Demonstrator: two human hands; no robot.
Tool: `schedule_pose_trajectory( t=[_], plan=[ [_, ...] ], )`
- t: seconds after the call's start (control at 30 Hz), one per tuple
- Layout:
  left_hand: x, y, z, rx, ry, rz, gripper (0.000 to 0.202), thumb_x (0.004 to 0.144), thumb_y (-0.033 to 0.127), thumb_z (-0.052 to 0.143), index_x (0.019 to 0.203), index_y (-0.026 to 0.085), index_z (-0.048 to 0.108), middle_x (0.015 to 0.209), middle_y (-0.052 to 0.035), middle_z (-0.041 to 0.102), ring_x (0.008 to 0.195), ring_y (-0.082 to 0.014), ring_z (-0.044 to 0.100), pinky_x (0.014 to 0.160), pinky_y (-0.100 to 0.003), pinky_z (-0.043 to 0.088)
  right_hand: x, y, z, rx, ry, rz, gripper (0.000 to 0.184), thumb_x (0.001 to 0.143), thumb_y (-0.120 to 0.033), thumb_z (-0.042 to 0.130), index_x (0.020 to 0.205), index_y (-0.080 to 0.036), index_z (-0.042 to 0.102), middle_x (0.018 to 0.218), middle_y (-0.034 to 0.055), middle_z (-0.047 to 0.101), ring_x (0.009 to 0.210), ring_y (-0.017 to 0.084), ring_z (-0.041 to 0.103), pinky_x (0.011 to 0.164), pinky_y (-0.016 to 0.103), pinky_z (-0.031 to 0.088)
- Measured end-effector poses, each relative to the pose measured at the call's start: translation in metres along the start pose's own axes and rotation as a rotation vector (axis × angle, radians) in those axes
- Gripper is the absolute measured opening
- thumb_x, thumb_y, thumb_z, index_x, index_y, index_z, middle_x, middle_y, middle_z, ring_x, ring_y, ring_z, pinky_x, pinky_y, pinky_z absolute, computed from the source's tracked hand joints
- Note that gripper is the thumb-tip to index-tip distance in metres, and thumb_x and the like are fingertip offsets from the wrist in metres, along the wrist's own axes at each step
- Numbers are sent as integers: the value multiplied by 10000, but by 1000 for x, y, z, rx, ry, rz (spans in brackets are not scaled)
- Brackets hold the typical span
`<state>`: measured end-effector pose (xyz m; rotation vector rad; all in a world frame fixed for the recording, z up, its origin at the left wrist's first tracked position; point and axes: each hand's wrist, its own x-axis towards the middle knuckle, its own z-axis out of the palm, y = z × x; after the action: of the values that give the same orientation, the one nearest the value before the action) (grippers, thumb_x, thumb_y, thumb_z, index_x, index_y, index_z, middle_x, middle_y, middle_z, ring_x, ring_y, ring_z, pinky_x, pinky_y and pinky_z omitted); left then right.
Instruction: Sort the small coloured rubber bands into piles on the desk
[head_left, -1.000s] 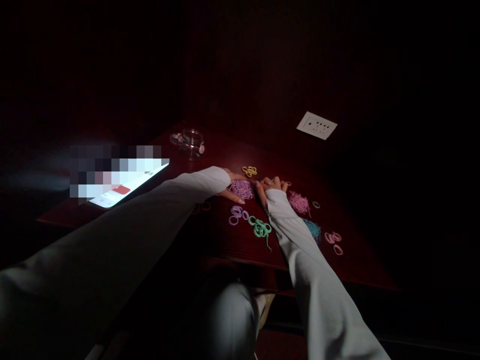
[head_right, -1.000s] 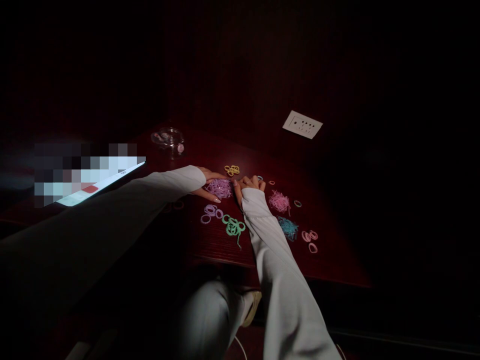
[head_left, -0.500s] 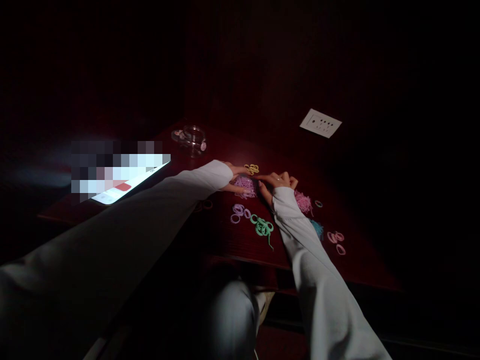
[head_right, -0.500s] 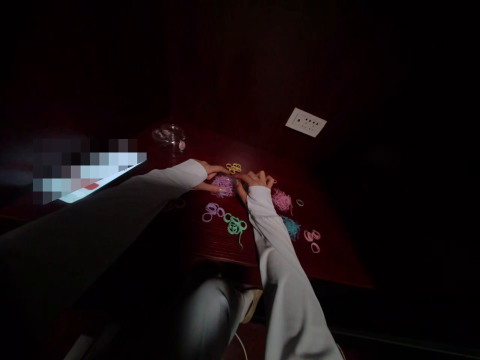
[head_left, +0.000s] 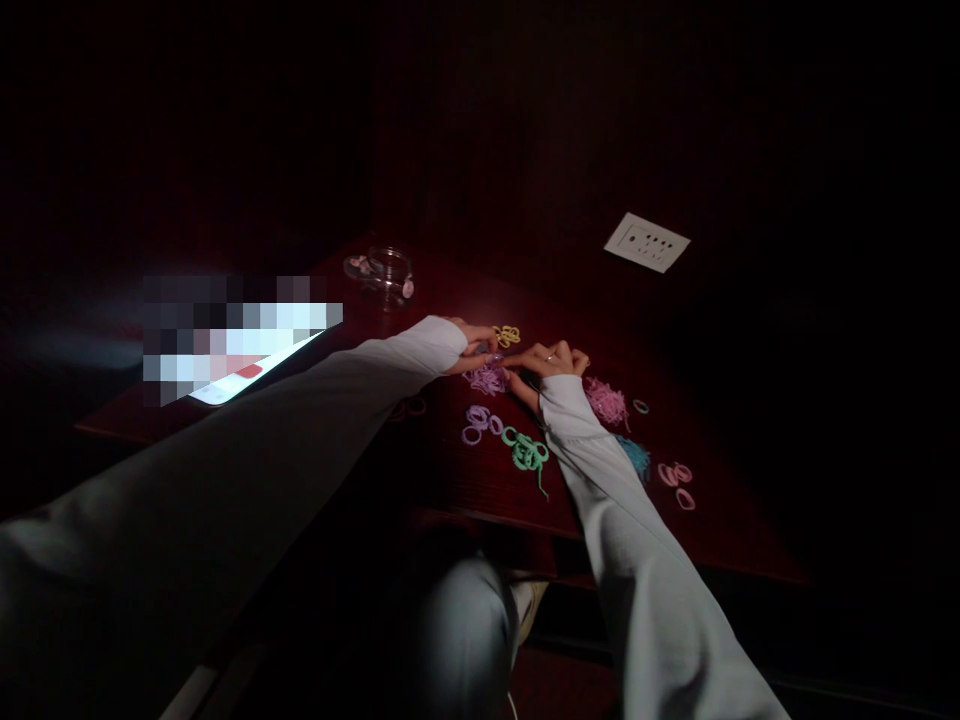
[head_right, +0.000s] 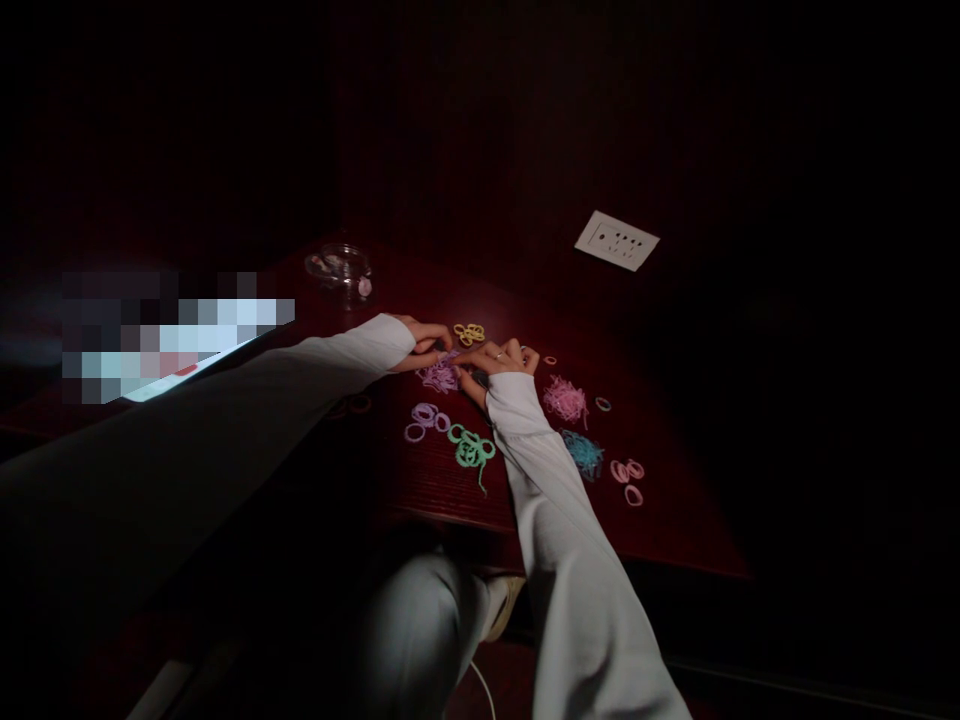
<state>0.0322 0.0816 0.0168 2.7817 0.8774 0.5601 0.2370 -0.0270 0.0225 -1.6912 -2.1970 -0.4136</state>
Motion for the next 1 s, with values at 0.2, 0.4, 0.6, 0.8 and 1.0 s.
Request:
schedule_pose_trajectory(
  t=[0.2,0.4,0.6,0.8,1.0],
  plan=[
    [0,-1,-1,-16,-51,-21,320,951,423,546,1189,251,673,729,27,624,667,-137,548,669,-268,340,-1,-3,0,47,-47,-7,263,1012,-430,581,1164,-366,785,1005,46,711,1026,272,516,966,428,249],
    [0,0,0,-23,-60,-25,298,938,413,561,1163,249,666,709,32,606,651,-133,533,647,-264,328,1,-4,1,38,16,38,265,1029,-430,557,1120,-352,793,980,40,714,1011,265,518,949,417,240],
    [-1,6,-3,-53,-7,-22,288,937,359,554,1191,236,612,691,47,556,596,-118,474,608,-256,307,6,-7,6,79,14,49,223,1004,-429,600,1093,-354,791,943,28,714,990,263,512,947,412,228],
    [0,6,-4,-108,-17,-38,268,927,272,503,1179,239,588,673,52,528,582,-126,461,636,-263,346,8,-5,10,112,-30,106,219,1002,-403,594,1054,-323,791,908,39,708,991,270,500,911,404,233],
    [-2,6,-5,-133,-35,-55,291,940,283,474,1200,247,599,695,34,558,621,-144,496,674,-282,376,6,-4,13,152,-28,124,196,992,-389,602,1041,-322,779,886,25,696,976,260,518,893,393,248]
  ],
)
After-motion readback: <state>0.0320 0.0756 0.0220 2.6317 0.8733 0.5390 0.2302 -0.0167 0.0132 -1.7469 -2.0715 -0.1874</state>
